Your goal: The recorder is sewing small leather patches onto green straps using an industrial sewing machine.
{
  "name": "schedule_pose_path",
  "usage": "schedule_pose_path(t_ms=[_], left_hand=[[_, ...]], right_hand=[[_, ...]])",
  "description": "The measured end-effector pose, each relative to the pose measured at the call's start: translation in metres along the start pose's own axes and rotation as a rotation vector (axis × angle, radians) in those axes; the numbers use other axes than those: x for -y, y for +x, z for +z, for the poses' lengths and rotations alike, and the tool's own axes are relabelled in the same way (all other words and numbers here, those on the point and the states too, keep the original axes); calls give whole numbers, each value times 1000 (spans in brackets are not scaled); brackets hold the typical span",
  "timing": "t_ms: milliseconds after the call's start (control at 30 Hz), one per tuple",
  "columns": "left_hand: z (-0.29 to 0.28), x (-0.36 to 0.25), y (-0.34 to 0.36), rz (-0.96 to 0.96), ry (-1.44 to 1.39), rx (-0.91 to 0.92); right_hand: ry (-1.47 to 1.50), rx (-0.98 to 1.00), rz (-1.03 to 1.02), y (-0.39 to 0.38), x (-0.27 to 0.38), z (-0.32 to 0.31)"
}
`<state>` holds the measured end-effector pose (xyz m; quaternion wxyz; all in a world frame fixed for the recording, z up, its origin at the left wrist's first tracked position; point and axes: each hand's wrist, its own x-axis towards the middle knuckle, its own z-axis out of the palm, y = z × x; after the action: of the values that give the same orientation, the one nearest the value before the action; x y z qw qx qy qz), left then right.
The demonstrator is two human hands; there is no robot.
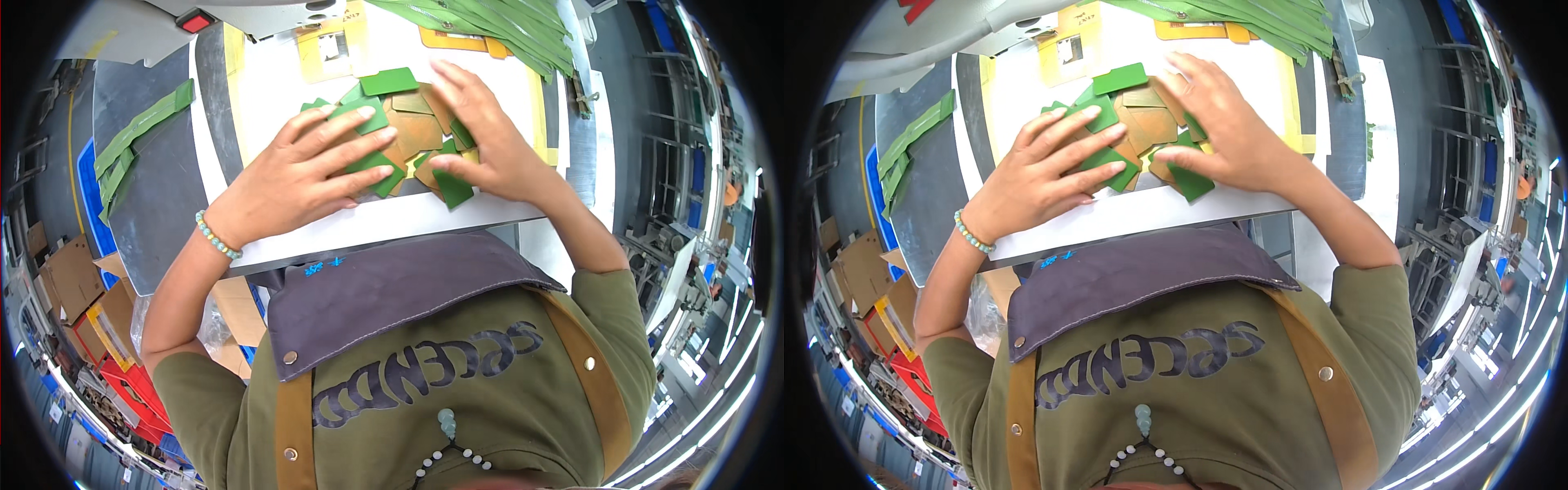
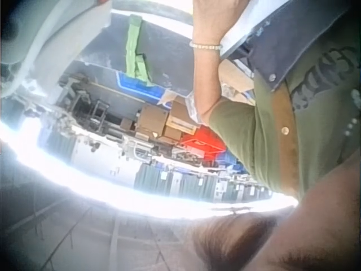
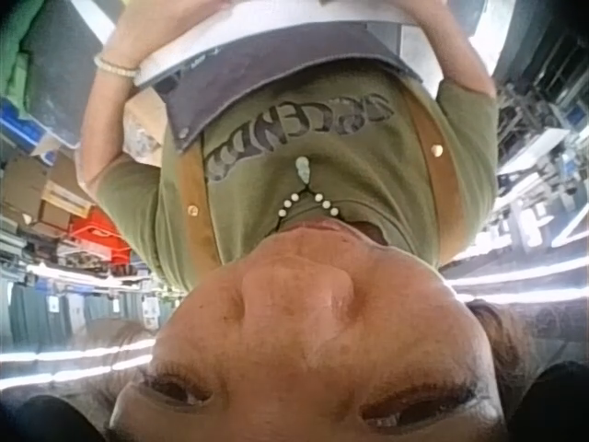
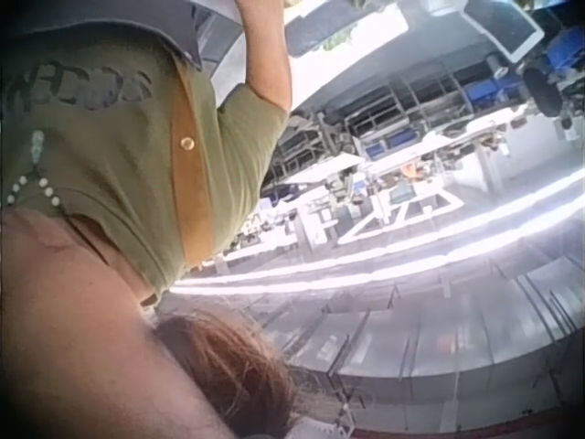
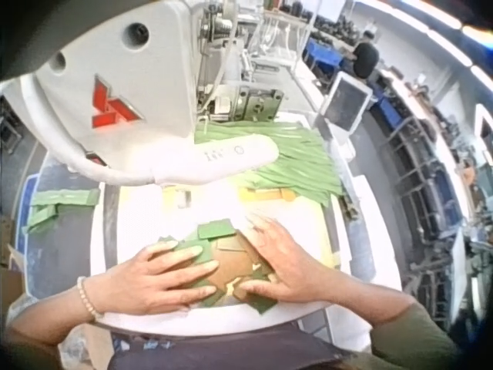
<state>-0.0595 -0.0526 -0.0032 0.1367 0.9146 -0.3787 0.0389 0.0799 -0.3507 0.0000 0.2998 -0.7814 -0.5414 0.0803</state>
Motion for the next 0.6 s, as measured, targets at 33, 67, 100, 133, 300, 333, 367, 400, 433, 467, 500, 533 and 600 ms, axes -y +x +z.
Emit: schedule_pose_path(t_ms=[33, 67, 100, 133, 300, 333, 367, 400, 433, 467, 500, 533, 600], left_hand=[[-2, 1, -4, -1, 4, 1], [-4, 1, -9, -89, -42, -40], [-4, 1, -13, -177, -88, -79], [-3, 2, -16, -239, -99, -115], [4, -1, -13, -439, -216, -215], [6, -2, -12, -448, -230, -199], [7, -4, -11, -455, -244, -182], [6, -7, -10, -471, -270, -197], [6, -10, -11, -473, -268, -196], [5, -13, -11, -485, -289, -202], [5, -16, -10, -495, -311, -209], [6, -19, -10, -494, -310, -209], [7, -24, -10, -493, -415, -259]], right_hand=[[0, -2, -4, 2, 2, 6], [2, 2, 7, 6, 9, 12], [7, 6, 18, 11, 16, 19], [13, -14, 19, 16, 21, 25], [339, -36, 1, 36, 34, 36], [395, -31, 11, 40, 31, 34], [451, -28, 22, 45, 27, 32], [315, -140, -29, 50, 25, 30], [318, -140, -32, 55, 23, 23], [152, -118, -60, 59, 21, 13], [-17, -95, -86, 61, 18, 7], [-105, -224, -149, 66, 16, 11], [-118, -207, -166, 68, 8, 14]])
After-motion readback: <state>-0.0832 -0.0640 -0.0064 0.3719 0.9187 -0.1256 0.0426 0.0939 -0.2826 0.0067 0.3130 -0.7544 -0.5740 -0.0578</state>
